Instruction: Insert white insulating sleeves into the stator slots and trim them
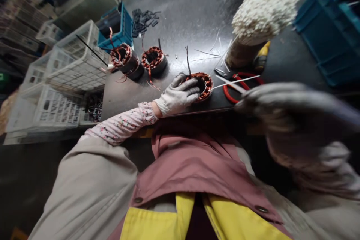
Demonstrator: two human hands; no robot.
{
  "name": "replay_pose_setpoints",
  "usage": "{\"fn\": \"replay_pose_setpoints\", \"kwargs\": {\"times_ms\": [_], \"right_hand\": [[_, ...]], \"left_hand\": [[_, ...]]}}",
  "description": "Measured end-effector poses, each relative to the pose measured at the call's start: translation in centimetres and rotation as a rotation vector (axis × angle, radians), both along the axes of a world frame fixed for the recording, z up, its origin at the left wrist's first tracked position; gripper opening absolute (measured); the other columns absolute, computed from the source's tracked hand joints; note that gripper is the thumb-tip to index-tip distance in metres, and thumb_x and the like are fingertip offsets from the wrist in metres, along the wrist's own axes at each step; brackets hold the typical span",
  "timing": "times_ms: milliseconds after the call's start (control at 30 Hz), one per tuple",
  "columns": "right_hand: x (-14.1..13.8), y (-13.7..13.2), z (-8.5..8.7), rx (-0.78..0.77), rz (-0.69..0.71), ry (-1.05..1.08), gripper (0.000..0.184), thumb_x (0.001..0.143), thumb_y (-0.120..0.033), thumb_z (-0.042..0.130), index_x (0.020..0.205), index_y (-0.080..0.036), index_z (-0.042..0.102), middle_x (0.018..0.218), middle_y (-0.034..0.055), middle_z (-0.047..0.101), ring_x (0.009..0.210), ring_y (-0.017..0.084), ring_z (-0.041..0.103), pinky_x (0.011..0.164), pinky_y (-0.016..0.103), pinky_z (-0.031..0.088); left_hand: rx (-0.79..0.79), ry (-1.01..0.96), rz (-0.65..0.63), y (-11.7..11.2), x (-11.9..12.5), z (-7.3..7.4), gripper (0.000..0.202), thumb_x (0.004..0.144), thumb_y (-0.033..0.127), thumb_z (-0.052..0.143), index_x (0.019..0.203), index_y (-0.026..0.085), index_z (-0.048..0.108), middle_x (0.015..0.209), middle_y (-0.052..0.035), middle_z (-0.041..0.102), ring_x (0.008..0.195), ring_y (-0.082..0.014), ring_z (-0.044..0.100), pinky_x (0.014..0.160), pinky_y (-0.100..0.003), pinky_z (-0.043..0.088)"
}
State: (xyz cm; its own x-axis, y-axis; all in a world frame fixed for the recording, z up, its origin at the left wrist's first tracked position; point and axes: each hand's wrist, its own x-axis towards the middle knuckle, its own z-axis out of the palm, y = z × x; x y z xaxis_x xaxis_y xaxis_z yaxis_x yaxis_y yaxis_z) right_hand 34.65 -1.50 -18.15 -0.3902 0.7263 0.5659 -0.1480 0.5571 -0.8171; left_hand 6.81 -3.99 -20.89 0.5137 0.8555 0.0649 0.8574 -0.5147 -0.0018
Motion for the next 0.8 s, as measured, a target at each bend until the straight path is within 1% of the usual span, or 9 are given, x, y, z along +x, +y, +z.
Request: {"fn": "replay_pose_setpoints", "kwargs": {"times_ms": [67, 100, 167, 200, 267, 400, 600, 700, 800], "right_hand": [[-0.9, -1.8, -2.9, 0.058, 0.069, 0.002, 0.019, 0.084, -0.009, 0.064, 0.094, -0.025, 0.068, 0.099, 0.0016, 0.072, 0.085, 0.016, 0.071, 0.068, 0.027, 0.061], [-1.2, -2.5, -4.4, 0.087, 0.094, 0.0, 0.024, 0.084, -0.005, 0.063, 0.098, -0.024, 0.067, 0.103, 0.0032, 0.072, 0.09, 0.016, 0.071, 0.072, 0.027, 0.061], [-1.5, -3.5, -7.0, 0.113, 0.137, -0.009, 0.028, 0.085, -0.004, 0.061, 0.105, -0.023, 0.066, 0.107, 0.0063, 0.072, 0.101, 0.018, 0.07, 0.083, 0.03, 0.061], [-1.4, -3.9, -8.0, 0.106, 0.153, -0.013, 0.028, 0.086, -0.006, 0.06, 0.107, -0.022, 0.065, 0.107, 0.007, 0.072, 0.105, 0.019, 0.069, 0.087, 0.032, 0.06], [-1.1, -4.5, -9.1, 0.072, 0.162, -0.033, 0.026, 0.087, -0.008, 0.059, 0.108, -0.023, 0.065, 0.107, 0.0073, 0.073, 0.109, 0.02, 0.068, 0.092, 0.035, 0.059], [-0.5, -5.1, -9.6, -0.005, 0.118, -0.078, 0.021, 0.088, -0.012, 0.061, 0.104, -0.024, 0.066, 0.108, 0.0064, 0.073, 0.106, 0.018, 0.069, 0.093, 0.031, 0.059], [-1.1, -4.7, -9.8, -0.072, 0.064, -0.121, 0.014, 0.088, -0.015, 0.061, 0.098, -0.023, 0.067, 0.104, 0.0058, 0.074, 0.097, 0.018, 0.072, 0.088, 0.031, 0.061], [-1.2, -4.6, -9.5, -0.081, 0.067, -0.127, 0.013, 0.087, -0.016, 0.061, 0.097, -0.023, 0.067, 0.103, 0.0063, 0.074, 0.096, 0.018, 0.072, 0.087, 0.031, 0.061], [-0.9, -4.8, -9.0, -0.069, 0.068, -0.128, 0.017, 0.086, -0.013, 0.062, 0.099, -0.023, 0.067, 0.103, 0.0056, 0.074, 0.097, 0.018, 0.072, 0.087, 0.031, 0.062]], "left_hand": [[-0.016, -0.029, 0.045, 0.6, 0.3, -0.3, 0.029, 0.09, 0.029, 0.058, 0.118, 0.026, 0.066, 0.118, -0.0052, 0.07, 0.122, -0.0252, 0.057, 0.117, -0.058, 0.027], [-0.022, -0.045, 0.074, 0.8, 0.6, -0.5, 0.032, 0.088, 0.031, 0.06, 0.119, 0.024, 0.066, 0.116, -0.0073, 0.07, 0.119, -0.0262, 0.058, 0.116, -0.058, 0.029], [-0.017, -0.072, 0.133, 1.3, 1.2, -1.0, 0.036, 0.086, 0.034, 0.063, 0.12, 0.021, 0.065, 0.114, -0.0096, 0.069, 0.113, -0.0272, 0.06, 0.113, -0.059, 0.031], [-0.012, -0.082, 0.155, 1.5, 1.5, -1.1, 0.035, 0.087, 0.034, 0.062, 0.119, 0.021, 0.066, 0.113, -0.0094, 0.069, 0.111, -0.0269, 0.061, 0.112, -0.058, 0.031], [-0.01, -0.098, 0.176, 1.7, 1.9, -1.3, 0.031, 0.088, 0.032, 0.06, 0.116, 0.022, 0.066, 0.111, -0.0079, 0.069, 0.108, -0.0255, 0.061, 0.112, -0.057, 0.031], [-0.008, -0.14, 0.204, 1.6, 2.1, -1.2, 0.03, 0.089, 0.033, 0.06, 0.115, 0.021, 0.065, 0.112, -0.0073, 0.069, 0.111, -0.0245, 0.06, 0.114, -0.054, 0.029], [-0.006, -0.206, 0.221, 1.5, 2.0, -1.5, 0.033, 0.088, 0.034, 0.062, 0.116, 0.017, 0.062, 0.115, -0.0091, 0.069, 0.114, -0.0246, 0.06, 0.116, -0.053, 0.028], [-0.01, -0.21, 0.216, 1.5, 2.0, -1.6, 0.036, 0.087, 0.034, 0.064, 0.119, 0.017, 0.061, 0.116, -0.0096, 0.068, 0.116, -0.0251, 0.059, 0.116, -0.053, 0.028], [-0.029, -0.198, 0.21, 1.6, 1.9, -1.6, 0.04, 0.086, 0.034, 0.064, 0.122, 0.016, 0.059, 0.117, -0.0104, 0.067, 0.117, -0.0265, 0.057, 0.116, -0.053, 0.028]]}}
